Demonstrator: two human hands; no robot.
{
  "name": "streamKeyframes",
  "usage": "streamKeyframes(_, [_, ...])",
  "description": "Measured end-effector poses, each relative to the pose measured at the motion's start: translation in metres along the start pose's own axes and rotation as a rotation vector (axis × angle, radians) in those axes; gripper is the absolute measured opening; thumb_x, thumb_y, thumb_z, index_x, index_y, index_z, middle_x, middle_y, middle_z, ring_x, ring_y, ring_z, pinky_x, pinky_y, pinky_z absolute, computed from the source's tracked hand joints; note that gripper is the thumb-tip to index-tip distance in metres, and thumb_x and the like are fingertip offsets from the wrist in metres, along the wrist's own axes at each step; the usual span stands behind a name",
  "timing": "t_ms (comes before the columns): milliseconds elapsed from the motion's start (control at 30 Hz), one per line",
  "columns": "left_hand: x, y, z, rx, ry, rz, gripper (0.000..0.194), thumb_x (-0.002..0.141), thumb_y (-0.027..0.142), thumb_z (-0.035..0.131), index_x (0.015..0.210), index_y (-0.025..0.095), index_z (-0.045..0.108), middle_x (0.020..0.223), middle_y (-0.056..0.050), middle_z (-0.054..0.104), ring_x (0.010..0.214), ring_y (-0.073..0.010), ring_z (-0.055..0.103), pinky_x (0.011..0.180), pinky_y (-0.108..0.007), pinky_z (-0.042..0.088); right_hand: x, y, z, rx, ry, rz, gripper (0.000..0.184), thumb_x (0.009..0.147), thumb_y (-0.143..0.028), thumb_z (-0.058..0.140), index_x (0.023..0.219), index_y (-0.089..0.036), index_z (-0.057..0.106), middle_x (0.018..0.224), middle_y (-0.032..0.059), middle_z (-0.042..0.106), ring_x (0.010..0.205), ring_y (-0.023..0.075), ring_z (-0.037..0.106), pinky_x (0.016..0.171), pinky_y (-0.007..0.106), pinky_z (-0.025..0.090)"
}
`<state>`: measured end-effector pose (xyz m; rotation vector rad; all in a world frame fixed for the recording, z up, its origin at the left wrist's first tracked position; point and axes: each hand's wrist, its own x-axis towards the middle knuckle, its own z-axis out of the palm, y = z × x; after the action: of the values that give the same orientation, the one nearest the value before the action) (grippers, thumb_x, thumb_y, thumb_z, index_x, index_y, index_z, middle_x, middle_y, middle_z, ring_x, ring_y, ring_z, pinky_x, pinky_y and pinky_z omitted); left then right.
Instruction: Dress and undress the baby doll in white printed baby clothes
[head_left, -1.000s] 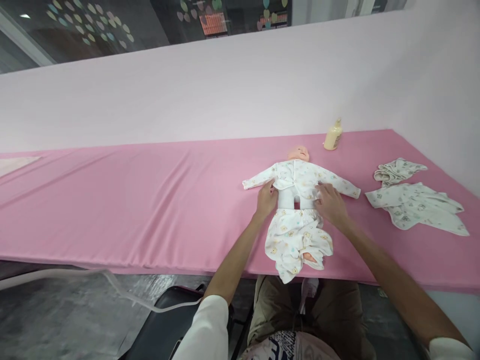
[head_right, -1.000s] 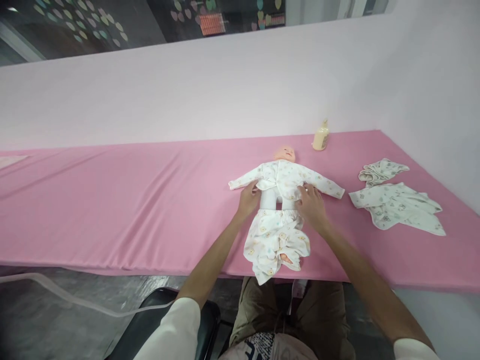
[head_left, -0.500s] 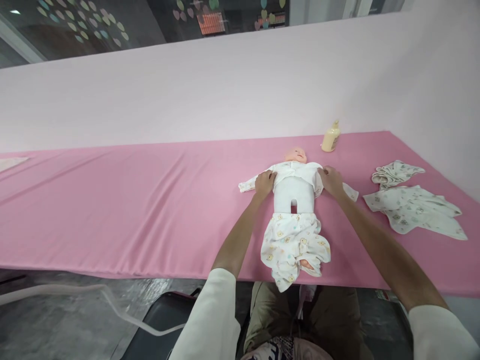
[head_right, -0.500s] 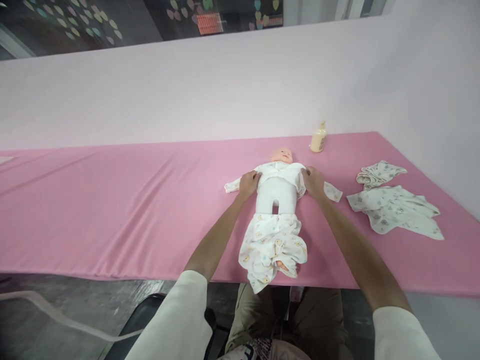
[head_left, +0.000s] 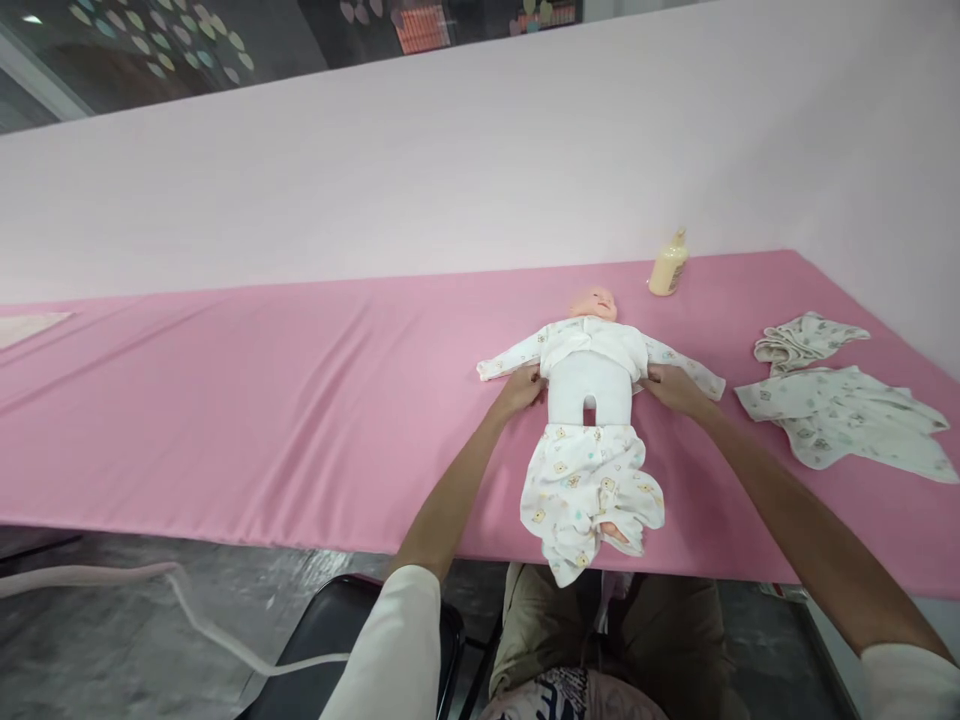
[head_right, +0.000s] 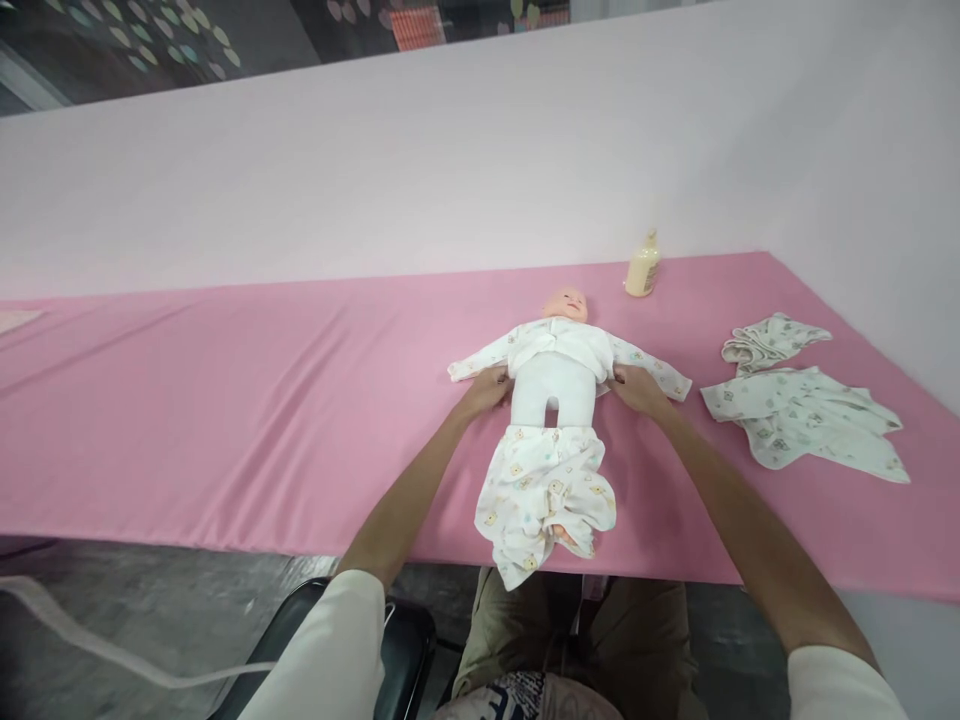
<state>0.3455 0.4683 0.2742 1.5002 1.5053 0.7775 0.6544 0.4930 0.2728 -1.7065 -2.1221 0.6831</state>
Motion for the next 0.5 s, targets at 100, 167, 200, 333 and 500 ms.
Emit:
streamKeyframes(100, [0.011, -0.004, 0.014, 0.121, 0.260, 0.034, 0.019, 0.077, 0.008, 0.050, 0.062, 0.018, 0.047, 0.064, -0.002, 0.059, 0.063, -0.0135, 0.049, 0.061, -0.026, 0.035, 0.005, -0.009, -0.001, -0.262, 0.133, 0.109, 0.025, 0.093, -0.030, 0.041, 0.074, -0.020, 0.054, 0.084, 0.0094, 0.066, 0.083, 0.0248, 0.060, 0.068, 0.031, 0.036])
streamKeyframes(167, [0.018, -0.005, 0.024, 0.098, 0.338, 0.016, 0.018, 0.078, 0.009, 0.049, 0.062, 0.018, 0.048, 0.069, -0.004, 0.061, 0.067, -0.0145, 0.049, 0.065, -0.027, 0.036, 0.000, -0.016, 0.002, -0.333, 0.179, 0.198, 0.022, 0.093, -0.028, 0.039, 0.086, -0.019, 0.058, 0.090, 0.0118, 0.067, 0.087, 0.0273, 0.061, 0.069, 0.033, 0.037])
streamKeyframes(200, [0.020, -0.005, 0.028, 0.076, 0.355, 0.003, 0.018, 0.079, 0.010, 0.049, 0.062, 0.018, 0.049, 0.070, -0.004, 0.062, 0.068, -0.0148, 0.050, 0.065, -0.027, 0.036, -0.003, -0.019, 0.003, -0.323, 0.196, 0.215, 0.021, 0.092, -0.027, 0.039, 0.091, -0.019, 0.059, 0.093, 0.0122, 0.067, 0.088, 0.0277, 0.061, 0.070, 0.034, 0.038])
streamKeyframes(333, [0.026, -0.003, 0.038, -0.059, 0.387, -0.041, 0.018, 0.080, 0.014, 0.046, 0.064, 0.017, 0.053, 0.072, -0.005, 0.064, 0.070, -0.0158, 0.053, 0.066, -0.027, 0.039, -0.016, -0.032, 0.007, -0.119, 0.377, 0.110, 0.025, 0.085, -0.020, 0.041, 0.105, -0.017, 0.057, 0.108, 0.0142, 0.065, 0.093, 0.0266, 0.061, 0.077, 0.037, 0.043])
streamKeyframes(500, [0.027, 0.002, 0.046, -0.253, 0.445, -0.058, 0.020, 0.085, 0.018, 0.041, 0.076, 0.017, 0.058, 0.080, -0.005, 0.066, 0.081, -0.0172, 0.058, 0.071, -0.028, 0.045, -0.013, -0.067, 0.023, 0.016, 0.457, -0.172, 0.031, 0.092, -0.029, 0.042, 0.112, -0.014, 0.060, 0.120, 0.0185, 0.062, 0.117, 0.0312, 0.055, 0.103, 0.044, 0.039])
